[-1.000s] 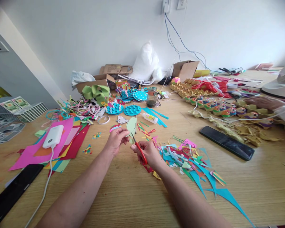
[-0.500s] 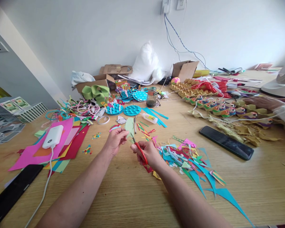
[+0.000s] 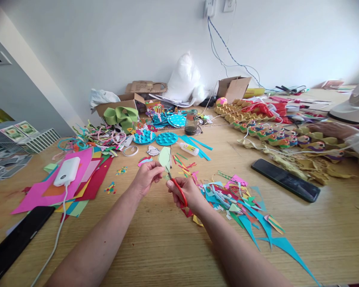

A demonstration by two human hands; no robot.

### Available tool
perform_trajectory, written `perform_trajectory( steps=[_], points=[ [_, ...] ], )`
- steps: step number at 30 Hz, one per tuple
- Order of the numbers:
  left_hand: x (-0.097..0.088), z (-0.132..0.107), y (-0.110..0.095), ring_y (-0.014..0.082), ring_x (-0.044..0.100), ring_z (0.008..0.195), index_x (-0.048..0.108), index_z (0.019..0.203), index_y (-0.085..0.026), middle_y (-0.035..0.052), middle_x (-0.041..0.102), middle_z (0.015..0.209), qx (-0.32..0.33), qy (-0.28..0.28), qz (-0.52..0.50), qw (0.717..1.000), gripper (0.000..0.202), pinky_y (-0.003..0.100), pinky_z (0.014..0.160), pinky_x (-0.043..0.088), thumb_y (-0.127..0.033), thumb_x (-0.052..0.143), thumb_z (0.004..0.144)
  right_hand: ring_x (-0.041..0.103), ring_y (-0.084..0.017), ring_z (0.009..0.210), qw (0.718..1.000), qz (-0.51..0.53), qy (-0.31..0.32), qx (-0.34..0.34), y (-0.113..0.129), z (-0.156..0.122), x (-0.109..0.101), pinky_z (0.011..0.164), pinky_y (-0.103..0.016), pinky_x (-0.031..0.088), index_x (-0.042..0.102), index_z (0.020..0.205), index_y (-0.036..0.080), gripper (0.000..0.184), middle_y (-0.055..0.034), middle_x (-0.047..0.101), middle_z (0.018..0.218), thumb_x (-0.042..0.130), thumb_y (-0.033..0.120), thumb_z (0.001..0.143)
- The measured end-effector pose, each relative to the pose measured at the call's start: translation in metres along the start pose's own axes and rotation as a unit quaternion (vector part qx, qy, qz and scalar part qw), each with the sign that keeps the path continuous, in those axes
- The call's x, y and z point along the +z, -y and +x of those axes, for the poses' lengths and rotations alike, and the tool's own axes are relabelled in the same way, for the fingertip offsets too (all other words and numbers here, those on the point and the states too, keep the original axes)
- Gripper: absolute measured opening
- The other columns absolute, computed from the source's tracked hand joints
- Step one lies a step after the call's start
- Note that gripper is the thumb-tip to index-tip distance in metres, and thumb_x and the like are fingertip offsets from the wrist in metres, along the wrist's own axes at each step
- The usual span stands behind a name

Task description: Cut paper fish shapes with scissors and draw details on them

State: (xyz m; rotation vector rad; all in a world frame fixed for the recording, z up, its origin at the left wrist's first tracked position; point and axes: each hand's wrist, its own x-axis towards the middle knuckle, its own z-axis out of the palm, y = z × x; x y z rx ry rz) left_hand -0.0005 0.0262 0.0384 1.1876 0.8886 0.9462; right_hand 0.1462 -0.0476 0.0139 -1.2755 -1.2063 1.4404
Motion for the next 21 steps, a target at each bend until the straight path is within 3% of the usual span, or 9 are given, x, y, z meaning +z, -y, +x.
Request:
perform_trajectory(
  steps=[12, 21],
  points=[
    [-0.0048, -0.0005, -0.0024, 0.0058, 0.043, 0.043, 0.057, 0.060, -0.015, -0.0024, 0.054, 0.051, -0.011, 0.042, 0.039, 0.998, 0.020, 0.020, 0.044, 0.030, -0.029, 0.071, 0.059, 0.046, -0.008, 0.032, 1.000, 0.005, 0.004, 0.005, 0.0014, -0.0010, -0.0001, 0.033, -0.018, 0.030, 0.057, 0.068, 0.017, 0.046, 0.0042, 0.053, 0.041, 0.071, 0.060, 0.072],
    [-0.0047, 0.0000, -0.0016, 0.0068, 0.044, 0.043, 0.060, 0.059, -0.015, -0.0016, 0.055, 0.048, -0.024, 0.043, 0.049, 0.998, 0.018, 0.020, 0.043, 0.031, -0.029, 0.071, 0.057, 0.048, -0.009, 0.035, 1.000, -0.012, 0.008, -0.003, 0.0051, -0.0028, 0.0017, 0.036, -0.019, 0.030, 0.057, 0.068, 0.017, 0.048, 0.0032, 0.054, 0.044, 0.066, 0.063, 0.075]
  ],
)
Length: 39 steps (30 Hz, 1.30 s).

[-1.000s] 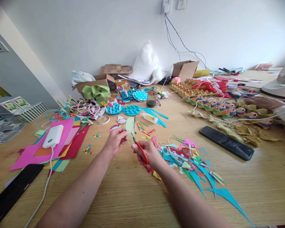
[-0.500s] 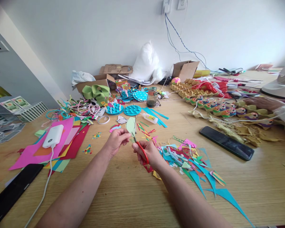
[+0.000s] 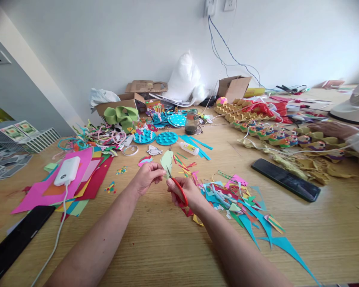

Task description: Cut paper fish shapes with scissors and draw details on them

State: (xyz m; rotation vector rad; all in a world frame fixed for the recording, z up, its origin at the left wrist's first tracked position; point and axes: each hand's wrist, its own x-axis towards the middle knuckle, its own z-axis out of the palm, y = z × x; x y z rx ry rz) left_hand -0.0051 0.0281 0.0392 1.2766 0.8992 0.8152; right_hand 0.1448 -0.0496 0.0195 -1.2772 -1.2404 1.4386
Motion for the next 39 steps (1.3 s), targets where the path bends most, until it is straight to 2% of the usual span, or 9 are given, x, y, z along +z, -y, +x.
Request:
perform_trajectory(
  steps=[33, 39],
  points=[
    [-0.0002, -0.0007, 0.0015, 0.0072, 0.045, 0.045, 0.061, 0.059, -0.015, -0.0014, 0.055, 0.049, -0.003, 0.013, 0.009, 1.000, 0.016, 0.020, 0.043, 0.030, -0.027, 0.070, 0.059, 0.048, -0.010, 0.033, 1.000, -0.005, -0.019, 0.006, -0.0020, 0.0024, -0.0004, 0.033, -0.019, 0.032, 0.055, 0.066, 0.018, 0.047, 0.0038, 0.053, 0.042, 0.071, 0.062, 0.070],
    [-0.0008, -0.0009, -0.0012, 0.0065, 0.046, 0.047, 0.061, 0.066, -0.014, -0.0019, 0.055, 0.055, -0.011, 0.009, -0.012, 1.000, 0.031, 0.019, 0.041, 0.030, -0.040, 0.077, 0.060, 0.047, -0.009, 0.033, 1.000, -0.009, -0.016, 0.008, -0.0025, 0.0017, -0.0002, 0.033, -0.019, 0.032, 0.055, 0.067, 0.018, 0.047, 0.0043, 0.053, 0.042, 0.070, 0.062, 0.070]
  ],
)
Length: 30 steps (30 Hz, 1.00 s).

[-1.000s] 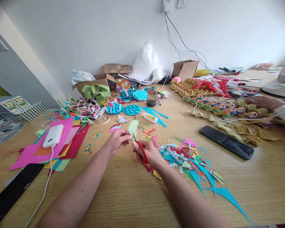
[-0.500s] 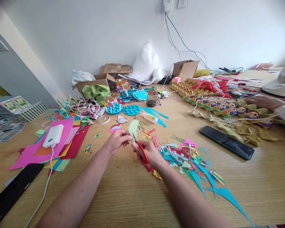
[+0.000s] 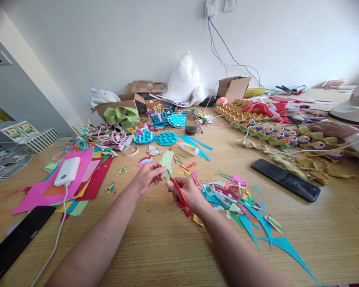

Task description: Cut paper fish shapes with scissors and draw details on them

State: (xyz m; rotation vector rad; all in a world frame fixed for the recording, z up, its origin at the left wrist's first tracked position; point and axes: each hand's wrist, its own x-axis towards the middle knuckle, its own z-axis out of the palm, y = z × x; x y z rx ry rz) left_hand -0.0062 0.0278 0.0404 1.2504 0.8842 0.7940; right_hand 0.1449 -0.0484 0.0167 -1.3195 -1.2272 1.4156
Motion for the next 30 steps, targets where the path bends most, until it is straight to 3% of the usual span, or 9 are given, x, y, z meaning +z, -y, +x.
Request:
perform_trajectory(
  steps=[3, 9, 16, 23, 30],
  points=[
    [-0.0003, 0.0014, -0.0002, 0.0063, 0.046, 0.047, 0.061, 0.070, -0.015, -0.0034, 0.054, 0.056, 0.007, -0.022, -0.028, 0.999, 0.036, 0.018, 0.040, 0.030, -0.045, 0.079, 0.059, 0.043, -0.008, 0.031, 1.000, -0.015, 0.021, -0.004, 0.0001, -0.0002, 0.0006, 0.033, -0.018, 0.030, 0.054, 0.065, 0.018, 0.048, 0.0048, 0.051, 0.039, 0.070, 0.063, 0.070],
    [-0.0001, 0.0036, 0.0014, 0.0065, 0.048, 0.047, 0.062, 0.067, -0.014, -0.0033, 0.055, 0.055, 0.010, -0.057, -0.059, 0.997, 0.033, 0.017, 0.040, 0.031, -0.037, 0.081, 0.052, 0.039, -0.006, 0.030, 0.998, -0.042, 0.043, 0.001, 0.0027, -0.0015, 0.0013, 0.032, -0.018, 0.026, 0.052, 0.064, 0.018, 0.049, 0.0046, 0.052, 0.039, 0.069, 0.064, 0.070],
    [0.0001, 0.0040, -0.0007, 0.0060, 0.050, 0.046, 0.062, 0.069, -0.014, -0.0036, 0.058, 0.057, -0.024, -0.085, -0.136, 0.987, 0.031, 0.017, 0.040, 0.031, -0.028, 0.080, 0.047, 0.046, -0.008, 0.034, 0.999, -0.029, 0.033, 0.012, 0.0042, -0.0024, 0.0020, 0.035, -0.018, 0.031, 0.054, 0.066, 0.018, 0.052, 0.0039, 0.052, 0.042, 0.069, 0.067, 0.069],
    [-0.0009, 0.0043, 0.0013, 0.0065, 0.051, 0.047, 0.061, 0.069, -0.014, -0.0028, 0.059, 0.056, -0.030, -0.075, -0.154, 0.985, 0.031, 0.018, 0.043, 0.035, -0.024, 0.081, 0.047, 0.047, -0.007, 0.034, 0.999, 0.018, 0.034, 0.007, -0.0031, 0.0016, -0.0014, 0.035, -0.017, 0.030, 0.057, 0.070, 0.016, 0.061, 0.0034, 0.054, 0.043, 0.059, 0.077, 0.073],
    [0.0002, 0.0028, 0.0015, 0.0058, 0.050, 0.045, 0.061, 0.067, -0.014, -0.0021, 0.060, 0.055, -0.035, -0.052, -0.141, 0.988, 0.026, 0.017, 0.042, 0.037, -0.017, 0.079, 0.048, 0.047, -0.007, 0.034, 0.998, 0.045, 0.048, -0.006, -0.0018, -0.0001, -0.0018, 0.035, -0.017, 0.028, 0.059, 0.071, 0.015, 0.062, 0.0026, 0.054, 0.044, 0.059, 0.077, 0.074]
  ],
)
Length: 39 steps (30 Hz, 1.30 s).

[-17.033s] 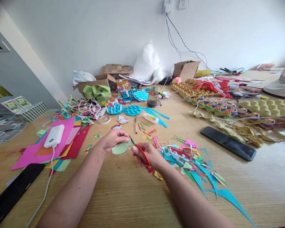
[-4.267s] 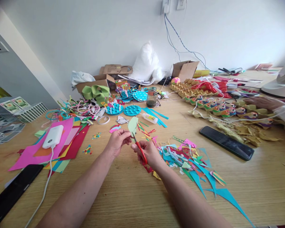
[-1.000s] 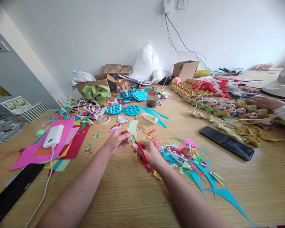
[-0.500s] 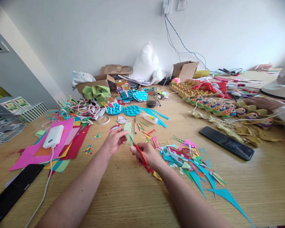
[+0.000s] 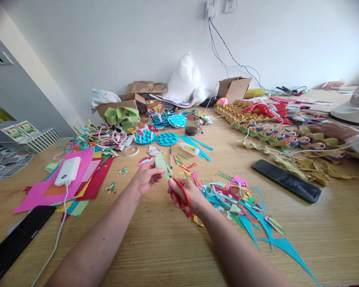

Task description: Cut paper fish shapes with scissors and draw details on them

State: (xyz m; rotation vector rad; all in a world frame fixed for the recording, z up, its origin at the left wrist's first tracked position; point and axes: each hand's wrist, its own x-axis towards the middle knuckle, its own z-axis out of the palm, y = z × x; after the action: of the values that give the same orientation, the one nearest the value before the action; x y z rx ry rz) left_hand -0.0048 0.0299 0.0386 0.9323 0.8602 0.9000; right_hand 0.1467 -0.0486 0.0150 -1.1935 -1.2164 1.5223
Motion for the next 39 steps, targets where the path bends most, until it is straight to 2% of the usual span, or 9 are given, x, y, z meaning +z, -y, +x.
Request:
perform_trajectory(
  steps=[9, 20, 27, 39],
  points=[
    [0.0024, -0.0023, -0.0002, 0.0102, 0.061, 0.052, 0.065, 0.072, -0.011, 0.0031, 0.068, 0.065, -0.021, 0.010, -0.025, 0.999, 0.022, 0.019, 0.048, 0.049, -0.010, 0.076, 0.053, 0.047, -0.008, 0.034, 1.000, 0.009, -0.001, -0.009, 0.0007, 0.0000, 0.0014, 0.034, -0.017, 0.027, 0.060, 0.072, 0.015, 0.061, 0.0024, 0.054, 0.043, 0.058, 0.076, 0.075],
    [0.0023, -0.0018, 0.0016, 0.0100, 0.060, 0.053, 0.064, 0.070, -0.012, 0.0017, 0.066, 0.065, -0.017, 0.019, -0.004, 1.000, 0.023, 0.020, 0.048, 0.048, -0.009, 0.078, 0.052, 0.045, -0.008, 0.036, 1.000, -0.006, 0.012, -0.017, -0.0030, 0.0005, -0.0009, 0.037, -0.019, 0.027, 0.058, 0.075, 0.015, 0.058, 0.0019, 0.055, 0.046, 0.057, 0.073, 0.079],
    [0.0021, -0.0011, 0.0033, 0.0101, 0.059, 0.054, 0.064, 0.071, -0.011, 0.0018, 0.066, 0.065, 0.006, 0.012, 0.005, 1.000, 0.026, 0.022, 0.052, 0.050, -0.011, 0.080, 0.051, 0.046, -0.008, 0.037, 0.999, -0.029, 0.007, -0.012, -0.0016, 0.0008, -0.0003, 0.037, -0.020, 0.028, 0.058, 0.073, 0.016, 0.057, 0.0017, 0.056, 0.048, 0.058, 0.073, 0.078],
    [0.0042, -0.0020, 0.0021, 0.0097, 0.058, 0.053, 0.064, 0.071, -0.011, 0.0017, 0.065, 0.064, 0.020, 0.008, 0.008, 1.000, 0.027, 0.021, 0.050, 0.048, -0.011, 0.080, 0.049, 0.045, -0.008, 0.035, 0.999, -0.040, -0.005, -0.021, -0.0023, 0.0010, -0.0013, 0.036, -0.019, 0.030, 0.056, 0.070, 0.016, 0.054, 0.0029, 0.054, 0.045, 0.060, 0.070, 0.078]
  ],
)
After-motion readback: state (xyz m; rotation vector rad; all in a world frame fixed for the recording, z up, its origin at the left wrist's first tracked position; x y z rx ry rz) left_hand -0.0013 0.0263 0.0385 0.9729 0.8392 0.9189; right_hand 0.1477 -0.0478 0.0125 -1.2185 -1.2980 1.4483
